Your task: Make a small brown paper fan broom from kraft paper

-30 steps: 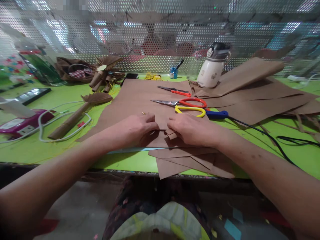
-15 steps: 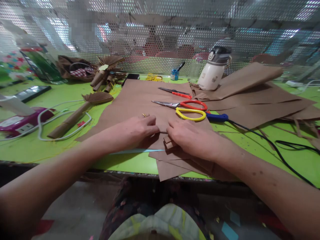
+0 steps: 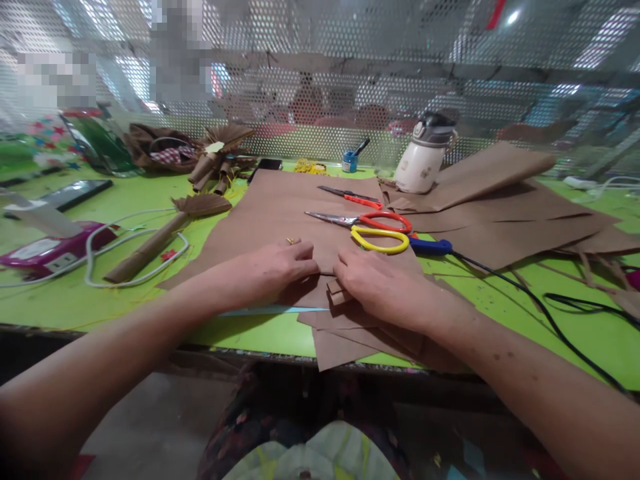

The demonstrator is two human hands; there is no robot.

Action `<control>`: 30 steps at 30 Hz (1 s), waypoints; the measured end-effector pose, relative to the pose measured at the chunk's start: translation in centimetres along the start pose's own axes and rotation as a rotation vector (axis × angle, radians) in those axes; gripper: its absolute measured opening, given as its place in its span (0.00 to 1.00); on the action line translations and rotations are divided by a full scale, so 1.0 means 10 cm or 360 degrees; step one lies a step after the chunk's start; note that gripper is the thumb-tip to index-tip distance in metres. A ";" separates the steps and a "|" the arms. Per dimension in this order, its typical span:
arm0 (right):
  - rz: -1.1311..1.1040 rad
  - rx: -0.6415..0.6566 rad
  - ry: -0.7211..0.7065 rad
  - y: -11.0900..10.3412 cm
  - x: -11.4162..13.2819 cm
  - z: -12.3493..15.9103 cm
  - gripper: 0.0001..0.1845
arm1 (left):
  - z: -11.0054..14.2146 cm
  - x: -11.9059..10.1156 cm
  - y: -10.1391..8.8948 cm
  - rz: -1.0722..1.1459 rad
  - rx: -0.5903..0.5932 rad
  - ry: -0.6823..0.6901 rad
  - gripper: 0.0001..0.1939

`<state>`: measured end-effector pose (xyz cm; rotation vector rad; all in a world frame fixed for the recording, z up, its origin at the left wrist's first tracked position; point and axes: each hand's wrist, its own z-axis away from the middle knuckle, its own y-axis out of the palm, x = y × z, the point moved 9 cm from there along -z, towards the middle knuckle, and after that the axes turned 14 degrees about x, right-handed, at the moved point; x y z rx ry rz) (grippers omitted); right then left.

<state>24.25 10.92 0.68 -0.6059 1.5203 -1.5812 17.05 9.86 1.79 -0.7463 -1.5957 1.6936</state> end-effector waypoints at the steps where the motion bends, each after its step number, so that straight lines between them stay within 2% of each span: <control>1: -0.0019 0.0005 -0.0006 0.00 -0.01 -0.01 0.03 | 0.00 0.01 0.00 0.0019 -0.0014 -0.0001 0.11; 7: -0.0375 -0.0001 -0.0038 -0.01 -0.20 -0.05 0.07 | 0.05 0.17 -0.04 0.0288 -0.0065 -0.0098 0.11; 10: -0.0462 -0.0161 0.0006 -0.09 -0.29 -0.04 0.08 | 0.08 0.26 -0.10 0.0597 -0.0036 -0.0181 0.14; 13: -0.0469 -0.0356 -0.0051 -0.19 -0.30 -0.01 0.09 | 0.10 0.34 -0.11 0.0966 -0.0001 -0.0223 0.12; 15: -0.0451 -0.0473 -0.0090 -0.25 -0.28 0.01 0.10 | 0.10 0.37 -0.11 0.1160 -0.0003 -0.0204 0.14; 19: -0.0473 -0.0604 -0.0094 -0.32 -0.30 0.06 0.10 | 0.09 0.45 0.02 0.1669 0.0022 -0.0252 0.19; 23: -0.0552 -0.0673 -0.0113 -0.35 -0.30 0.09 0.12 | 0.06 0.41 0.19 0.2153 0.0096 -0.0285 0.16; 27: -0.0712 -0.0840 -0.0098 -0.44 -0.34 0.14 0.13 | 0.04 0.41 0.22 0.2295 0.0017 -0.0295 0.14; 30: -0.0914 -0.0959 0.0022 -0.47 -0.45 0.18 0.14 | 0.02 0.43 0.21 0.2258 0.0005 -0.0313 0.13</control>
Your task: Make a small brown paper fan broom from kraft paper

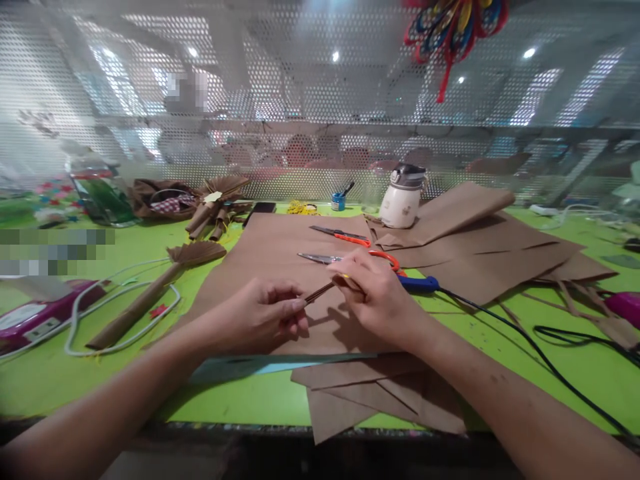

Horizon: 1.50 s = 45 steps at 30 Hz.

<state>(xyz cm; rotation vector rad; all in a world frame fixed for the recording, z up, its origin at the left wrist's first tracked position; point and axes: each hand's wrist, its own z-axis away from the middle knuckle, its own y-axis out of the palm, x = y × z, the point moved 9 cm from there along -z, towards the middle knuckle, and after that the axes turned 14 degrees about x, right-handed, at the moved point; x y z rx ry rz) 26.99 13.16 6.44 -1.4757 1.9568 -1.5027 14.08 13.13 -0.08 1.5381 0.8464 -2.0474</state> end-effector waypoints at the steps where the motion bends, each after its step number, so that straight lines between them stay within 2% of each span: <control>1: -0.0065 -0.0037 0.0059 -0.02 -0.04 0.00 0.15 | 0.00 0.00 -0.01 -0.0016 -0.0008 -0.0002 0.13; 7: -0.0559 -0.0033 0.0391 0.03 -0.26 0.03 0.17 | 0.00 0.04 -0.03 0.0025 -0.0061 0.0009 0.12; 11: -0.0993 0.0071 0.0572 0.14 -0.31 0.05 0.16 | 0.01 0.04 0.00 0.0117 -0.0055 -0.0021 0.12; 14: -0.1355 0.0174 0.0605 0.22 -0.27 0.06 0.16 | 0.00 -0.01 0.05 0.0225 0.0000 0.0005 0.13; 17: -0.1550 0.0213 0.0606 0.26 -0.24 0.06 0.18 | 0.01 -0.01 0.08 0.0401 0.0025 -0.0005 0.13; 20: -0.1591 0.0209 0.0638 0.28 -0.25 0.06 0.19 | 0.01 0.03 0.11 0.0514 0.0054 -0.0059 0.14; 28: -0.1558 0.0113 0.0643 0.26 -0.28 0.04 0.13 | 0.01 0.06 0.19 0.0689 0.0138 -0.0089 0.15; 36: -0.1586 0.0062 0.0629 0.28 -0.30 0.05 0.16 | 0.00 0.02 0.20 0.0673 0.0232 0.0021 0.14; 45: -0.1592 0.0035 0.0625 0.27 -0.30 0.04 0.17 | 0.03 -0.06 0.23 0.0594 0.0255 0.0013 0.13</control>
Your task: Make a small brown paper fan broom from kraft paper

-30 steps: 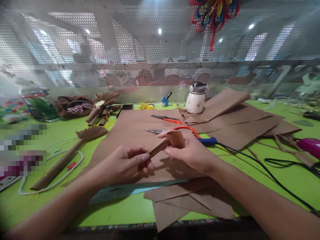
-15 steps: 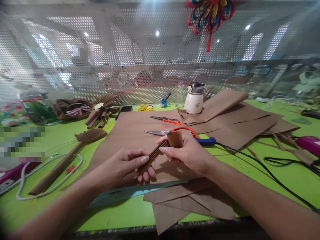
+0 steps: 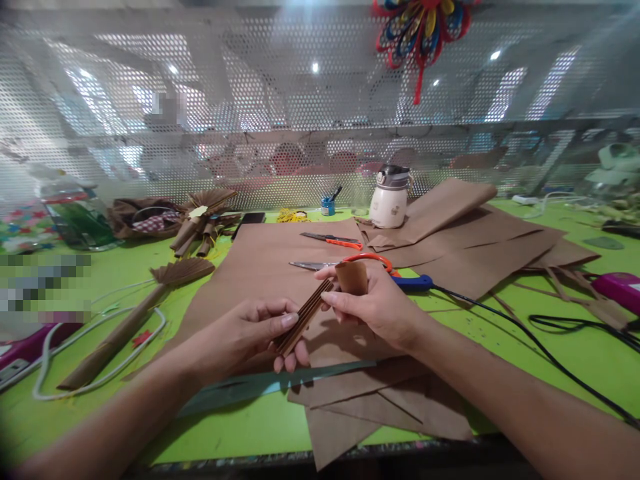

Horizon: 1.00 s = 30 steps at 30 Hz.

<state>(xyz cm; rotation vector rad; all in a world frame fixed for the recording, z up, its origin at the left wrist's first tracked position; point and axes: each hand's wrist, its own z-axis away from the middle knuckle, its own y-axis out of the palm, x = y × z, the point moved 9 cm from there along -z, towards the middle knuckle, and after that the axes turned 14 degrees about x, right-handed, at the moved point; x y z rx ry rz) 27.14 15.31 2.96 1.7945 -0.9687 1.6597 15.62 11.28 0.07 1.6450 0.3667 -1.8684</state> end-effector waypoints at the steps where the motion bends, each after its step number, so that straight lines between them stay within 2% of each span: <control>1: -0.0002 0.0001 0.0000 0.00 0.00 0.00 0.16 | 0.00 0.00 0.00 0.0007 0.0000 -0.0006 0.13; 10: -0.0021 -0.0023 0.0033 0.01 -0.02 0.01 0.11 | 0.00 0.11 -0.01 0.0028 0.0085 -0.0081 0.14; 21: 0.0031 -0.0013 0.0020 0.01 0.01 0.01 0.13 | -0.01 0.07 0.01 -0.0016 0.0014 -0.0072 0.13; 30: 0.0169 -0.0034 0.0012 0.00 0.05 0.00 0.09 | -0.01 0.10 -0.01 0.0057 -0.0014 -0.0033 0.14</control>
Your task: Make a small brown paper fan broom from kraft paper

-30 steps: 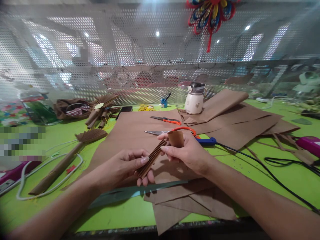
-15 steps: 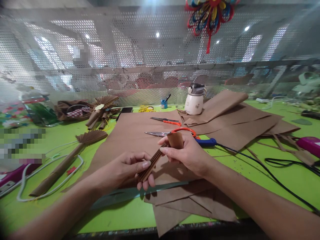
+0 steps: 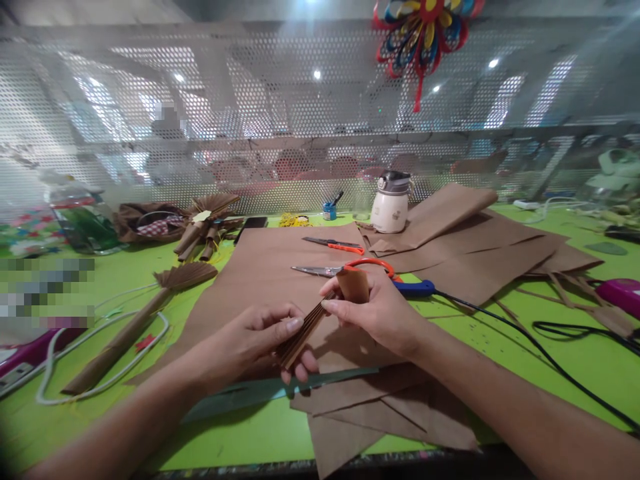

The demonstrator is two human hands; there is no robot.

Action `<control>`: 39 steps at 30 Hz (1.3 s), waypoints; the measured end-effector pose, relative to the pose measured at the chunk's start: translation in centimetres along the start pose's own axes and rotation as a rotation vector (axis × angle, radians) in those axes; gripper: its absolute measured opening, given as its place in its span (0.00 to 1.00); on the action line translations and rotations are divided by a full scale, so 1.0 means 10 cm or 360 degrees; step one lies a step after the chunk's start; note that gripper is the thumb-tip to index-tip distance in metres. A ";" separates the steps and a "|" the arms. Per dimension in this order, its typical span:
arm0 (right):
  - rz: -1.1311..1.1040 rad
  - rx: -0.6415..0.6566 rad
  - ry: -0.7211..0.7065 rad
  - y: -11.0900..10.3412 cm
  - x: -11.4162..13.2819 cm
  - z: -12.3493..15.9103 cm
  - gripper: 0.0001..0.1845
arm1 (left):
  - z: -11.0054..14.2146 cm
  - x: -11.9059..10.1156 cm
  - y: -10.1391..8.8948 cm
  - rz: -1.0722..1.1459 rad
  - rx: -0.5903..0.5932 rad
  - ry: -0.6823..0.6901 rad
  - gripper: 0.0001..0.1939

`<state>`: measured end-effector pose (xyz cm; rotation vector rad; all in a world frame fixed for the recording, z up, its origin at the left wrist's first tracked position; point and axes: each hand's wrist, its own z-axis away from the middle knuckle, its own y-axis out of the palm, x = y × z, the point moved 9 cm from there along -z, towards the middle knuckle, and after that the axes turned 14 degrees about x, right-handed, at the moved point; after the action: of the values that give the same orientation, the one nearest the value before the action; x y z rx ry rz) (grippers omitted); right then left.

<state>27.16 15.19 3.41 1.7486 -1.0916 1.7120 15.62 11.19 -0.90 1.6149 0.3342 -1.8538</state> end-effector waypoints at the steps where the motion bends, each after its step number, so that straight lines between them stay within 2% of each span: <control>1: 0.0018 -0.0002 0.0004 0.00 0.00 0.00 0.09 | 0.00 -0.01 0.00 -0.0014 -0.0002 0.0012 0.14; 10: -0.0047 0.0004 0.0029 0.01 0.00 0.02 0.12 | 0.01 -0.03 -0.02 -0.0034 -0.0091 0.0026 0.18; 15: -0.0016 0.0020 0.0045 0.02 0.00 0.02 0.13 | 0.02 0.01 -0.13 -0.0164 -0.0290 0.0007 0.18; 18: 0.0072 0.0015 0.0022 0.01 0.02 0.02 0.12 | 0.08 -0.11 -0.17 -0.0637 -0.0445 0.0022 0.18; 22: 0.0168 -0.0033 -0.0028 -0.01 0.04 0.02 0.11 | 0.19 -0.42 -0.09 -0.1452 -0.0661 0.0192 0.17; 28: 0.0233 -0.0052 -0.0016 -0.03 0.04 0.02 0.12 | 0.23 -0.50 0.03 -0.1911 -0.0744 0.0217 0.16; 33: 0.0163 -0.0013 -0.0014 0.00 -0.01 0.02 0.08 | 0.21 -0.46 0.01 -0.1896 -0.0738 0.0149 0.17; 39: 0.0275 -0.0044 -0.0040 -0.02 -0.01 0.03 0.10 | 0.19 -0.50 0.02 -0.1746 -0.0666 0.0223 0.15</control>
<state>27.51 15.05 3.30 1.7063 -1.3047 1.7697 14.39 11.37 4.28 1.3304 1.8186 -2.1410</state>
